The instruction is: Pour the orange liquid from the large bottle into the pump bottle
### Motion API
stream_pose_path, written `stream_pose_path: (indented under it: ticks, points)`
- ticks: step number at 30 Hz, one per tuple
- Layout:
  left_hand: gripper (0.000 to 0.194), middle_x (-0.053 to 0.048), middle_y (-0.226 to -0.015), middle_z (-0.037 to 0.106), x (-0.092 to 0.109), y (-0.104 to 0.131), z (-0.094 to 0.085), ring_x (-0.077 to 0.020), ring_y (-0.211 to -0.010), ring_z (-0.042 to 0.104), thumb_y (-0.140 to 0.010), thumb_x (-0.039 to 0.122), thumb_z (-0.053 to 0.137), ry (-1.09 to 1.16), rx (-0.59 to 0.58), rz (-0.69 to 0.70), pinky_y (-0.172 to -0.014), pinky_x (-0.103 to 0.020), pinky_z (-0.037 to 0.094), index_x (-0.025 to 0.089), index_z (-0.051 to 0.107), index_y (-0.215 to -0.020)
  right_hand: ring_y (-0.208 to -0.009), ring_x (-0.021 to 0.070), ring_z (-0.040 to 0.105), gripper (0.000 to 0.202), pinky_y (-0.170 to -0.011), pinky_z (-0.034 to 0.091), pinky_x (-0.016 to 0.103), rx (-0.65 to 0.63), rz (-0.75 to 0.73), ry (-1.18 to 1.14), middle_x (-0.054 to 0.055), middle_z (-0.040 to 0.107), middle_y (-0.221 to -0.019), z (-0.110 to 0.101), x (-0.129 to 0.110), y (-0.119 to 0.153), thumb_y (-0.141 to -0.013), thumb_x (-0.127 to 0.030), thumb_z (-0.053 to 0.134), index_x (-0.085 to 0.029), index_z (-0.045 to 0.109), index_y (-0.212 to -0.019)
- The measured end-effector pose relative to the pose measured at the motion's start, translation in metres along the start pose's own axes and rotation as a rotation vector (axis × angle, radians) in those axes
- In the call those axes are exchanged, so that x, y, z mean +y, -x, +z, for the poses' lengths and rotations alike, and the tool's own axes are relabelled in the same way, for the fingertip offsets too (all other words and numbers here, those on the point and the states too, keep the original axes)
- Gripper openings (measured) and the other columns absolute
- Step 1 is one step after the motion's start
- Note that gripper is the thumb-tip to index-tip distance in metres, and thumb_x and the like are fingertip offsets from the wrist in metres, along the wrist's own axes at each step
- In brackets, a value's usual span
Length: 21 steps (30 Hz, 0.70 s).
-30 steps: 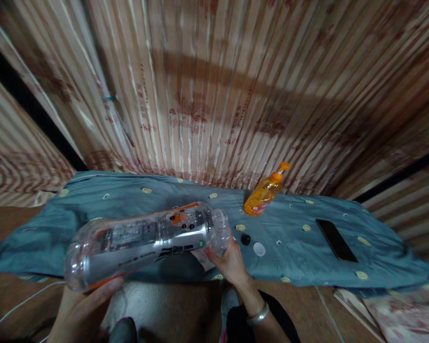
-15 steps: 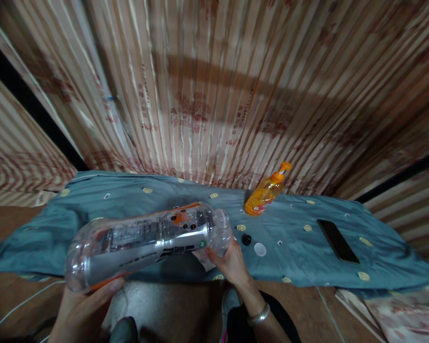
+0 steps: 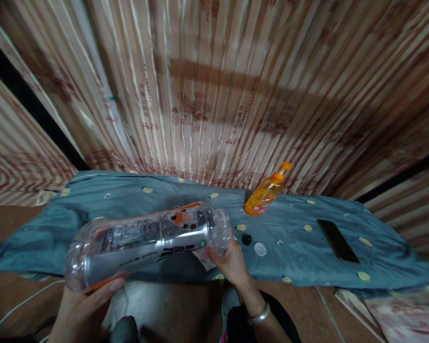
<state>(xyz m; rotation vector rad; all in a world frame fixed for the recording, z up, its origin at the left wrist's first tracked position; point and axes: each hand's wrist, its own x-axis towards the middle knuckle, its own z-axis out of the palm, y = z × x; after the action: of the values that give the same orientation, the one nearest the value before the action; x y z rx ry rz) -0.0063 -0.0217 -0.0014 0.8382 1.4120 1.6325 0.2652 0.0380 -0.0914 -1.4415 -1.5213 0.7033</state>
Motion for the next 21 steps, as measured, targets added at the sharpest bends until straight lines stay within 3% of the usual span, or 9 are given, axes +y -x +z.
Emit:
stream_pose_path:
  ticks: [8, 21]
  points:
    - [0.088, -0.003, -0.117, 0.074, 0.0065, 0.0011, 0.0008, -0.0265, -0.111, 0.068, -0.049, 0.055, 0.098, -0.015, -0.018, -0.018, -0.098, -0.031, 0.051, 0.025, 0.067, -0.126, -0.092, 0.0338, 0.079, 0.029, -0.087, 0.065, 0.047, -0.001, -0.013, 0.004, 0.01, 0.081, -0.093, -0.0008, 0.0013, 0.0001, -0.076, -0.042, 0.076, -0.021, 0.072, -0.096]
    - [0.082, -0.006, -0.115, 0.073, -0.0007, -0.0025, -0.0042, -0.0321, -0.117, 0.068, -0.051, 0.051, 0.098, -0.019, -0.041, 0.014, -0.101, -0.036, 0.052, 0.023, 0.068, -0.123, -0.087, 0.0334, 0.08, 0.036, -0.082, 0.067, 0.048, 0.012, -0.014, 0.024, 0.012, 0.084, -0.098, 0.0, 0.0003, 0.0006, -0.079, -0.051, 0.076, -0.02, 0.075, -0.098]
